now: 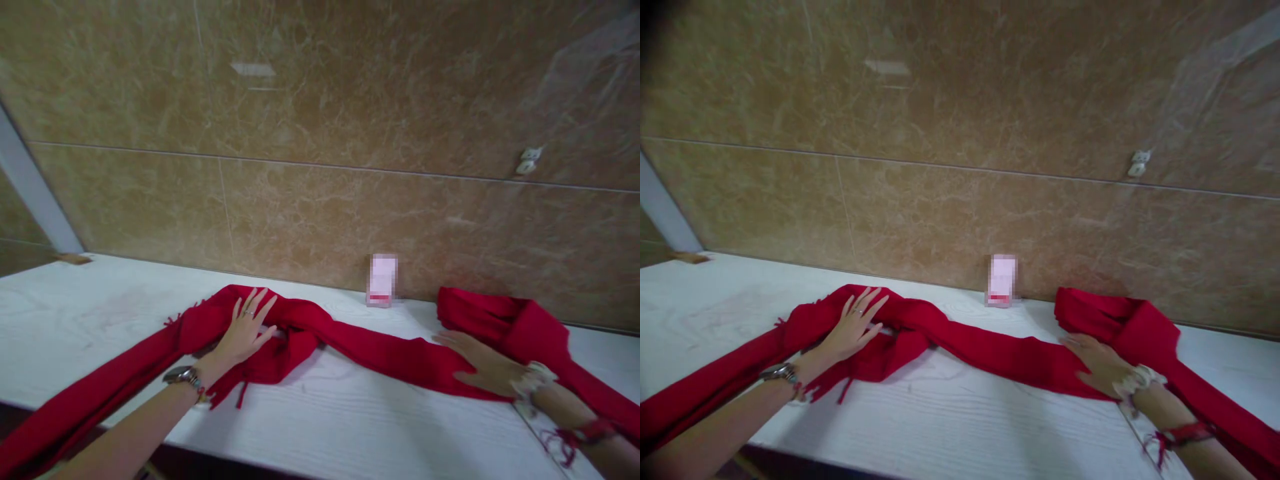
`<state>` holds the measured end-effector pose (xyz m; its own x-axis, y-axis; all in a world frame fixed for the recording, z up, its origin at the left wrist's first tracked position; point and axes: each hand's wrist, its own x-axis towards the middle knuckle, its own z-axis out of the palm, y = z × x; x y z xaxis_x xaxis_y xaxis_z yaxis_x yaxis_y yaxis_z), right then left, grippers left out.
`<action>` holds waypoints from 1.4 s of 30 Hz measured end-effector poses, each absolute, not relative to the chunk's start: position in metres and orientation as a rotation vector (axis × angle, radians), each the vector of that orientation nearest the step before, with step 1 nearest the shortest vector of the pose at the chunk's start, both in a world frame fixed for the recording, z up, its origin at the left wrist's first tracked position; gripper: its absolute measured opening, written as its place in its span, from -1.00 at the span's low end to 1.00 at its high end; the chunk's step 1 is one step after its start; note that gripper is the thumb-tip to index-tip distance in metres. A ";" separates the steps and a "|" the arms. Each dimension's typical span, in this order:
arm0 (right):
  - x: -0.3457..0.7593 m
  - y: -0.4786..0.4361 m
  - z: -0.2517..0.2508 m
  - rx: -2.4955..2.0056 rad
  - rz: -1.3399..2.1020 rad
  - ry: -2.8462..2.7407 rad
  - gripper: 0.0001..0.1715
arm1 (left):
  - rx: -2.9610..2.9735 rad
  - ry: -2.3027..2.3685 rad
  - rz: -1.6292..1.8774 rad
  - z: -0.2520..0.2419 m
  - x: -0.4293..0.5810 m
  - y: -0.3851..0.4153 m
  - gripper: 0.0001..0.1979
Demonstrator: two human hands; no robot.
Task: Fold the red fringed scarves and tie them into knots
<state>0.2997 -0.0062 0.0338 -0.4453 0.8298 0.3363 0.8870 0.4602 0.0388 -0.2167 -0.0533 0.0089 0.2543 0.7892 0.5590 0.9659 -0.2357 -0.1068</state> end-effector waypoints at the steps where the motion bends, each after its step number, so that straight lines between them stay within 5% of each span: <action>1: 0.275 -0.012 0.040 -1.342 -0.132 -2.632 -0.46 | -2.095 -1.624 -0.561 0.008 -0.209 -0.058 -0.49; 6: 0.119 -0.033 0.046 -1.024 0.125 -2.895 -0.22 | -2.237 -1.592 -0.480 -0.008 -0.165 -0.091 -0.31; 10: 0.046 -0.028 0.028 -1.267 -0.039 -2.832 -0.37 | -2.397 -1.442 -0.251 -0.014 -0.142 -0.093 -0.53; 16: 0.085 0.024 0.068 -1.318 -0.145 -2.677 -0.50 | -2.326 -1.257 -0.128 0.050 -0.217 -0.061 -0.61; 22: 0.159 0.055 0.093 -1.381 -0.277 -2.331 -0.39 | -1.630 -1.880 -0.325 0.112 -0.340 -0.054 -0.61; 27: 0.154 0.044 0.041 -1.198 -0.041 -2.698 -0.42 | -1.411 -2.107 -0.366 0.072 -0.315 -0.049 -0.62; 31: 0.142 0.040 0.013 -1.194 -0.016 -2.651 -0.32 | -1.883 -2.284 -0.023 0.024 -0.261 -0.059 -0.42; 33: 0.145 0.041 0.012 -1.247 0.004 -2.579 -0.28 | -1.827 -2.372 0.032 0.006 -0.254 -0.067 -0.49; 38: 0.168 0.046 0.022 -1.373 0.073 -2.562 -0.36 | -1.669 -2.362 -0.436 0.004 -0.280 -0.063 -0.52; 42: 0.175 0.047 0.021 -1.412 0.101 -2.646 -0.34 | -1.464 -2.338 -0.677 0.065 -0.299 -0.021 -0.58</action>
